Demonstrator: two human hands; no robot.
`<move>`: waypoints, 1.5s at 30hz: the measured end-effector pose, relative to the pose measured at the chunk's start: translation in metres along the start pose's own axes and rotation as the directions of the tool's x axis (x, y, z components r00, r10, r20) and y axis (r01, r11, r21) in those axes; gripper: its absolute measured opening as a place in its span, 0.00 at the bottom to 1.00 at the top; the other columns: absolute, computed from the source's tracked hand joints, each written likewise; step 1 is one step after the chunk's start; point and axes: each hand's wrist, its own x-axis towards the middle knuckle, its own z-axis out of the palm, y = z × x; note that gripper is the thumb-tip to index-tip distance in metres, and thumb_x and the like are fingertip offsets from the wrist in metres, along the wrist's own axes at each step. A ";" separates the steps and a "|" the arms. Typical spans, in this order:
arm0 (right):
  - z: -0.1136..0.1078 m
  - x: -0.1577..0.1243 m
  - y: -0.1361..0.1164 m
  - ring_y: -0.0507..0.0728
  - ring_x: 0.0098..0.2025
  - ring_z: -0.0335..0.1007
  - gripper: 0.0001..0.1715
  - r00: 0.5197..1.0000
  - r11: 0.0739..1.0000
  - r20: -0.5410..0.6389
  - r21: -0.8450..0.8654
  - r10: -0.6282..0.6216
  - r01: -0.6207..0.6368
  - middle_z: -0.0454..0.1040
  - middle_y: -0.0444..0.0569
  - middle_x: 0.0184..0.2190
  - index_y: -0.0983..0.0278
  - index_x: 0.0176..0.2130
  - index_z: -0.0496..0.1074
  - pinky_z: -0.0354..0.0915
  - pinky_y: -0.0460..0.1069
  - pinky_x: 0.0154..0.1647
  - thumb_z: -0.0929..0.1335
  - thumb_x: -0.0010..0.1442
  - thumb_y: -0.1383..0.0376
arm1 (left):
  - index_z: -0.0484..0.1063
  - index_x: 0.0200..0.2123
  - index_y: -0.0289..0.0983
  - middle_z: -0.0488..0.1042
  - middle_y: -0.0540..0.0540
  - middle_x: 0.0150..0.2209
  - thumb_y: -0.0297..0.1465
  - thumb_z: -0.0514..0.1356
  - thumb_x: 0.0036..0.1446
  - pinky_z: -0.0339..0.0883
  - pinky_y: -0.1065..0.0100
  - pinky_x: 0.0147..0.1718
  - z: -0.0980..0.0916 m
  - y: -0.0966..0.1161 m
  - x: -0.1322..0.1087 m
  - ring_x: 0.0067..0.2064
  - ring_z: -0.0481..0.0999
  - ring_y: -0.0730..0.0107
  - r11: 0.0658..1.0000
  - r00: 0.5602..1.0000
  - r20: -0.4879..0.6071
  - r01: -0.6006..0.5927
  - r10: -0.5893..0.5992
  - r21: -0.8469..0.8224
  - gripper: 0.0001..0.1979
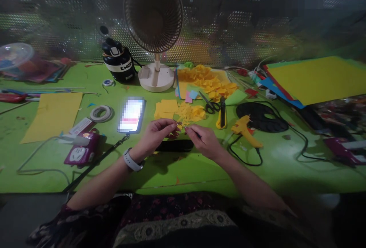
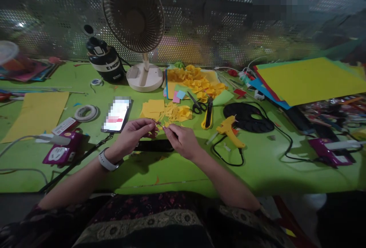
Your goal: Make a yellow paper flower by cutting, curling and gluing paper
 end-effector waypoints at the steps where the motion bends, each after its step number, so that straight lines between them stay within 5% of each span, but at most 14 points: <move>1: 0.000 0.000 0.001 0.52 0.25 0.60 0.20 1.000 1.000 -0.006 -0.007 -0.017 0.017 0.65 0.44 0.22 0.62 0.28 0.64 0.56 0.47 0.29 0.59 0.69 0.57 | 0.78 0.33 0.35 0.79 0.47 0.29 0.35 0.69 0.50 0.75 0.66 0.35 0.000 -0.001 0.000 0.30 0.77 0.71 1.000 1.000 0.006 0.005 -0.005 -0.012 0.10; 12: -0.007 0.000 0.000 0.49 0.21 0.53 0.20 0.995 0.990 -0.016 0.103 -0.098 0.100 0.58 0.40 0.19 0.62 0.24 0.58 0.51 0.46 0.25 0.60 0.68 0.62 | 0.80 0.34 0.35 0.81 0.47 0.28 0.36 0.71 0.48 0.76 0.71 0.31 -0.005 -0.007 0.002 0.28 0.78 0.74 0.999 0.997 0.081 -0.011 0.013 -0.033 0.12; 25: -0.012 0.000 -0.001 0.50 0.24 0.56 0.23 0.995 0.953 0.100 0.299 0.014 -0.044 0.60 0.41 0.20 0.63 0.25 0.64 0.54 0.47 0.26 0.61 0.67 0.55 | 0.82 0.31 0.35 0.82 0.46 0.27 0.34 0.71 0.50 0.77 0.73 0.30 -0.008 -0.006 0.002 0.26 0.80 0.73 0.994 0.984 0.143 -0.109 0.106 0.011 0.08; 45: -0.010 -0.001 0.000 0.49 0.24 0.57 0.19 0.990 0.935 0.132 0.354 -0.048 -0.002 0.61 0.42 0.21 0.64 0.25 0.65 0.56 0.46 0.27 0.61 0.66 0.61 | 0.80 0.27 0.34 0.82 0.45 0.26 0.35 0.74 0.44 0.76 0.72 0.28 -0.001 -0.006 -0.001 0.24 0.79 0.73 0.995 0.992 0.085 -0.086 0.091 -0.052 0.11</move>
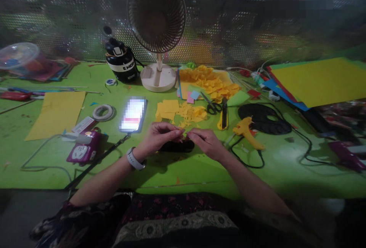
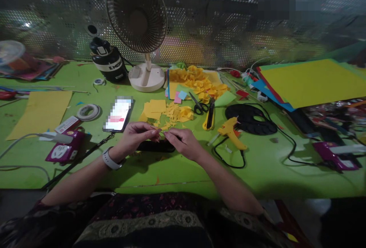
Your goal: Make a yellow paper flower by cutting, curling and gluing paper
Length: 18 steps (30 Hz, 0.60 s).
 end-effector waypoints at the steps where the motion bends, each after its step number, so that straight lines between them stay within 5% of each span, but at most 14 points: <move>1: 0.000 0.000 0.000 0.49 0.24 0.56 0.19 1.000 1.000 -0.003 0.000 -0.003 0.003 0.62 0.42 0.21 0.64 0.25 0.65 0.56 0.46 0.27 0.62 0.66 0.61 | 0.80 0.27 0.34 0.82 0.45 0.26 0.35 0.74 0.44 0.76 0.72 0.28 0.000 0.000 0.000 0.25 0.79 0.73 1.000 1.000 0.001 0.005 -0.005 -0.004 0.11; 18: 0.002 0.001 0.001 0.49 0.23 0.54 0.20 1.000 1.000 0.007 -0.018 0.025 -0.025 0.59 0.41 0.20 0.63 0.23 0.61 0.54 0.46 0.26 0.61 0.65 0.59 | 0.80 0.29 0.36 0.80 0.48 0.25 0.36 0.74 0.44 0.74 0.73 0.28 0.000 -0.007 0.002 0.25 0.78 0.75 0.989 0.995 0.030 0.093 -0.090 -0.114 0.11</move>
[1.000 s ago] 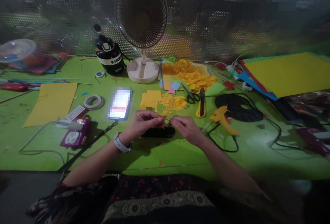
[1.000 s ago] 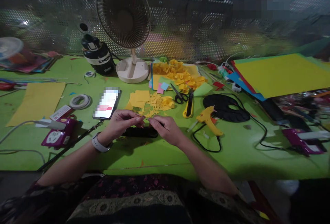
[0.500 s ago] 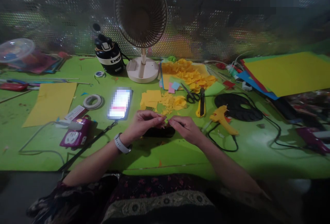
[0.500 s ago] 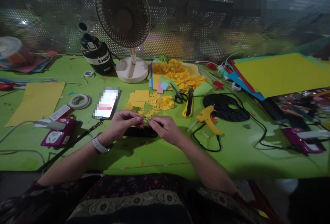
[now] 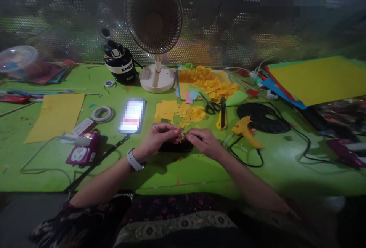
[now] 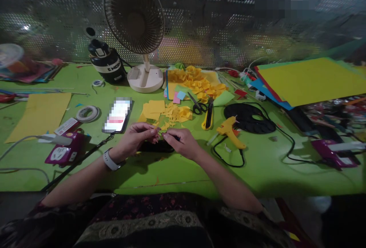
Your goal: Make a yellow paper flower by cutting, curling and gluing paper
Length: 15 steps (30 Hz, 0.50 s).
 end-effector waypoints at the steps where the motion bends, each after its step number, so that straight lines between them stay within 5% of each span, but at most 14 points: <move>1: 0.001 0.000 0.000 0.49 0.23 0.54 0.21 1.000 1.000 0.002 -0.016 -0.001 0.001 0.59 0.41 0.20 0.63 0.23 0.61 0.54 0.46 0.26 0.61 0.65 0.58 | 0.79 0.28 0.35 0.80 0.49 0.25 0.36 0.74 0.45 0.74 0.73 0.28 0.001 0.000 0.000 0.25 0.78 0.75 1.000 1.000 -0.004 -0.008 0.008 -0.003 0.11; 4: 0.004 -0.001 0.002 0.50 0.24 0.59 0.20 0.999 0.995 -0.021 -0.094 -0.027 0.025 0.64 0.42 0.21 0.64 0.26 0.66 0.57 0.45 0.27 0.61 0.66 0.58 | 0.77 0.26 0.34 0.79 0.50 0.23 0.36 0.73 0.46 0.73 0.73 0.28 0.002 -0.001 -0.001 0.24 0.77 0.76 0.998 0.997 -0.044 -0.063 0.064 0.026 0.12; 9: 0.012 -0.003 0.008 0.54 0.35 0.74 0.14 0.976 0.979 -0.181 -0.188 -0.117 0.082 0.78 0.50 0.38 0.63 0.45 0.72 0.68 0.48 0.37 0.68 0.63 0.57 | 0.75 0.25 0.35 0.77 0.52 0.21 0.35 0.72 0.49 0.71 0.75 0.27 0.001 -0.001 -0.002 0.24 0.75 0.78 0.979 0.975 -0.120 -0.178 0.189 0.101 0.11; 15: 0.015 -0.003 0.012 0.57 0.40 0.77 0.10 0.939 0.936 -0.236 -0.308 -0.251 0.172 0.80 0.53 0.39 0.61 0.44 0.75 0.72 0.52 0.42 0.64 0.67 0.62 | 0.76 0.27 0.35 0.78 0.51 0.24 0.35 0.72 0.48 0.71 0.74 0.29 0.003 0.000 0.000 0.25 0.75 0.78 0.964 0.960 -0.156 -0.207 0.234 0.168 0.11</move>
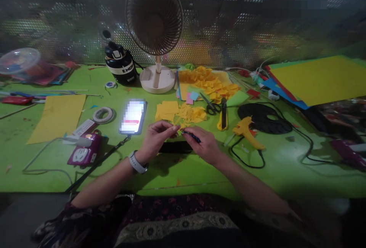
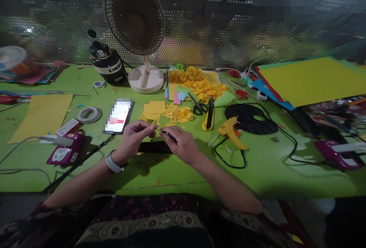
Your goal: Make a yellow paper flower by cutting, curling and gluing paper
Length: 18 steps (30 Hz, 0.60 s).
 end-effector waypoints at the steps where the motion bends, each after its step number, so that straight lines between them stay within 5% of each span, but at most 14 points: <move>1: -0.001 0.000 0.000 0.57 0.40 0.77 0.11 1.000 1.000 -0.001 0.000 0.002 -0.002 0.80 0.53 0.39 0.61 0.44 0.75 0.72 0.52 0.42 0.64 0.67 0.62 | 0.77 0.28 0.36 0.78 0.50 0.25 0.36 0.72 0.47 0.72 0.74 0.29 0.000 0.000 0.000 0.26 0.76 0.77 1.000 1.000 0.004 0.003 -0.003 0.007 0.11; 11: -0.004 0.003 -0.003 0.55 0.37 0.76 0.09 0.999 0.993 0.041 0.120 -0.005 0.000 0.80 0.50 0.37 0.61 0.42 0.74 0.71 0.49 0.40 0.64 0.67 0.64 | 0.79 0.33 0.36 0.80 0.49 0.27 0.37 0.71 0.49 0.72 0.72 0.30 -0.005 -0.006 0.003 0.27 0.77 0.76 0.999 0.996 0.070 0.047 -0.046 -0.018 0.12; 18: -0.004 0.000 -0.004 0.55 0.37 0.76 0.13 0.996 0.994 0.059 0.087 0.065 -0.070 0.79 0.50 0.39 0.62 0.47 0.73 0.72 0.50 0.40 0.68 0.64 0.60 | 0.76 0.24 0.35 0.76 0.50 0.21 0.37 0.72 0.48 0.70 0.73 0.27 -0.001 0.000 0.001 0.24 0.74 0.77 0.998 0.998 0.036 0.056 -0.055 -0.034 0.13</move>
